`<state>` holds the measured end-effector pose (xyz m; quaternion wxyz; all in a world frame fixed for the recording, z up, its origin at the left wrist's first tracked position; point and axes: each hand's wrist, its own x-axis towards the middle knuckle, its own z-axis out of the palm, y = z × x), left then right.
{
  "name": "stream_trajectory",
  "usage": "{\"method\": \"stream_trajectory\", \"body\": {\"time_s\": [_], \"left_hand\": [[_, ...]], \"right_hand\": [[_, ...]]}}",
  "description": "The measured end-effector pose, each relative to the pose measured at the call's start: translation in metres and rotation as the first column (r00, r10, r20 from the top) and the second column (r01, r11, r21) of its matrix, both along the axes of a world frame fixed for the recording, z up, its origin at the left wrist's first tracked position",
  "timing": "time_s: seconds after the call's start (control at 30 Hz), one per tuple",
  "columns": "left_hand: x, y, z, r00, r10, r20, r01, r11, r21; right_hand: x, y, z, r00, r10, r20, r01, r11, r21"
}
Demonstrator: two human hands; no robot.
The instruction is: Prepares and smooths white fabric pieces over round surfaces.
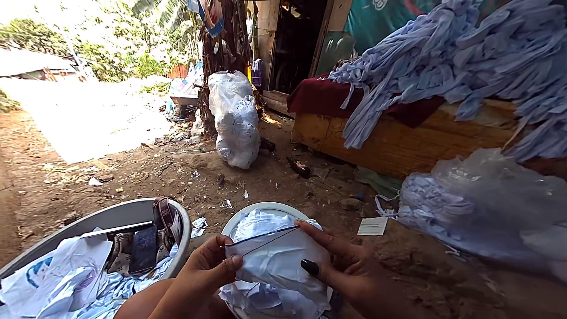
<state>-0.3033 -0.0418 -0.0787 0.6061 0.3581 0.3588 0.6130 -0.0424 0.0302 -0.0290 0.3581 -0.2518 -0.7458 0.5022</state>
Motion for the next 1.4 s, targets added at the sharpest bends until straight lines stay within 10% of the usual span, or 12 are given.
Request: {"method": "stream_trajectory", "body": {"time_s": [0.27,0.6,0.9,1.0,1.1,1.27,1.4], "left_hand": [[-0.013,-0.002,-0.019,0.911,0.249,-0.33,-0.174,0.955,0.24],[-0.034,0.012,-0.013,0.685,-0.108,-0.72,0.192,0.981,0.034],[-0.026,0.036,-0.007,0.175,-0.289,-0.941,0.222,0.943,-0.248],[-0.026,0.028,0.0,0.128,-0.096,-0.987,0.098,0.992,-0.084],[-0.006,0.035,-0.002,0.052,0.154,-0.987,0.129,0.979,0.16],[0.051,0.059,-0.014,-0.079,0.049,-0.996,0.29,0.957,0.024],[0.059,0.067,-0.041,-0.094,0.055,-0.994,0.32,0.947,0.022]], "right_hand": [[-0.015,-0.012,-0.025,0.989,-0.046,0.141,0.063,0.991,-0.12],[-0.012,-0.017,-0.042,0.934,-0.149,0.324,0.173,0.984,-0.045],[-0.007,-0.015,-0.038,0.666,-0.278,0.692,0.263,0.956,0.131],[0.033,-0.016,-0.021,0.596,-0.374,0.71,0.282,0.926,0.251],[0.069,-0.001,-0.003,0.297,0.08,0.952,0.124,0.985,-0.121],[0.055,-0.007,-0.095,-0.102,0.435,0.895,-0.021,0.898,-0.439],[0.051,-0.039,-0.279,0.109,0.244,0.964,0.023,0.969,-0.248]]}}
